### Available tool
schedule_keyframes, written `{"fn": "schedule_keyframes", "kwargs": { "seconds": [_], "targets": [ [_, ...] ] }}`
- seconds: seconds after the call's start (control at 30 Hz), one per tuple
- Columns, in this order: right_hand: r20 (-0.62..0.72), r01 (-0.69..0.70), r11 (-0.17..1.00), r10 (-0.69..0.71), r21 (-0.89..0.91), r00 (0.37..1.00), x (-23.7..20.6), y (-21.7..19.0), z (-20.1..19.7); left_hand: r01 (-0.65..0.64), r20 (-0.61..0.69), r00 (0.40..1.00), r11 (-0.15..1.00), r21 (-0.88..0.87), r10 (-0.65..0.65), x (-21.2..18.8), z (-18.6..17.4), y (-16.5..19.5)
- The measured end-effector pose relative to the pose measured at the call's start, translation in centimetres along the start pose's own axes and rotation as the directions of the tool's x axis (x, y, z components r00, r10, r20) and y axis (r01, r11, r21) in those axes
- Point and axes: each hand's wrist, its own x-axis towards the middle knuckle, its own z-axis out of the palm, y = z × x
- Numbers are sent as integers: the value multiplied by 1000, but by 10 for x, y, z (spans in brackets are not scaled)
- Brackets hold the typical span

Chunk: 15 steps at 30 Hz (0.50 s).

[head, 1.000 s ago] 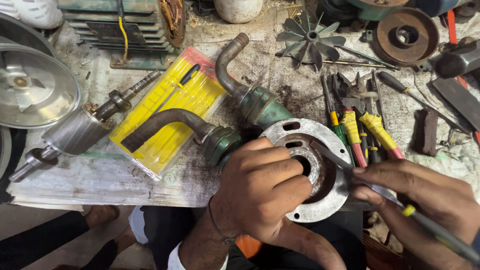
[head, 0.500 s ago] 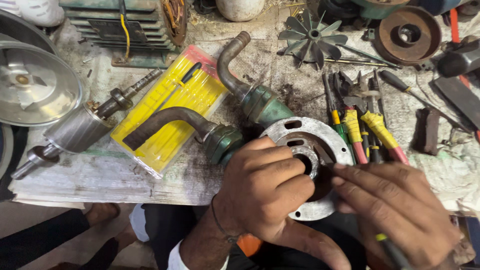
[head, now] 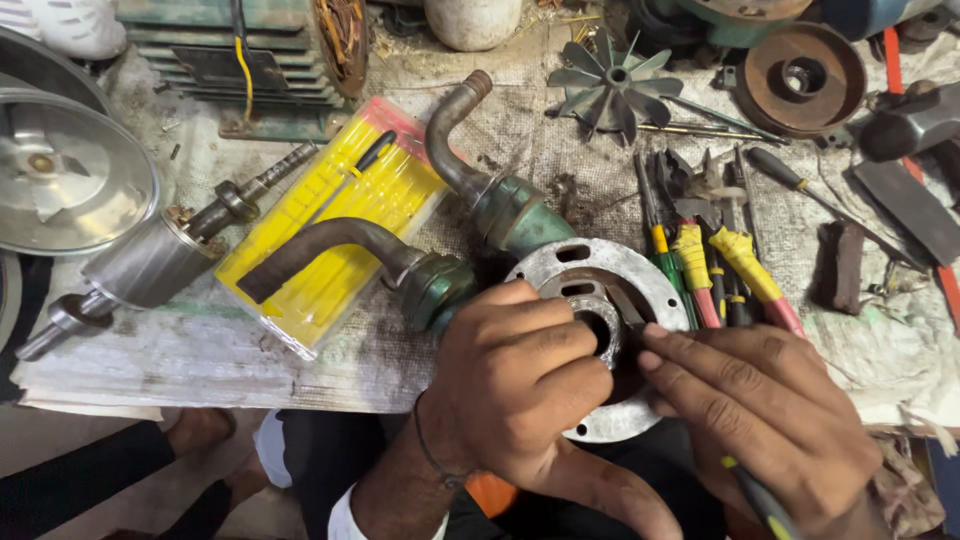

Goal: The person sits at a cluttered workbench and uses a flat file to file the edge of a circular metal pump cover, rotating the part and repositioning it to work around its rim. They then pick up the attached pump housing and continue working on the part while holding it up.

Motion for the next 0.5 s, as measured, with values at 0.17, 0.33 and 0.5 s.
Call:
{"fn": "schedule_keyframes", "kwargs": {
  "seconds": [0.17, 0.33, 0.5],
  "targets": [
    [19, -28, 999, 29, -42, 999, -26, 7, 4, -7, 38, 999, 999, 33, 5, 0, 0, -2],
    [29, -60, 997, 62, -48, 998, -27, 6, -1, -1, 4, 1000, 1000, 3, 1, 0, 0, 1],
    [107, -8, 999, 12, -38, 994, -21, 7, -5, 31, 35, 999, 999, 19, -31, 1, -3, 5]
  ]
}}
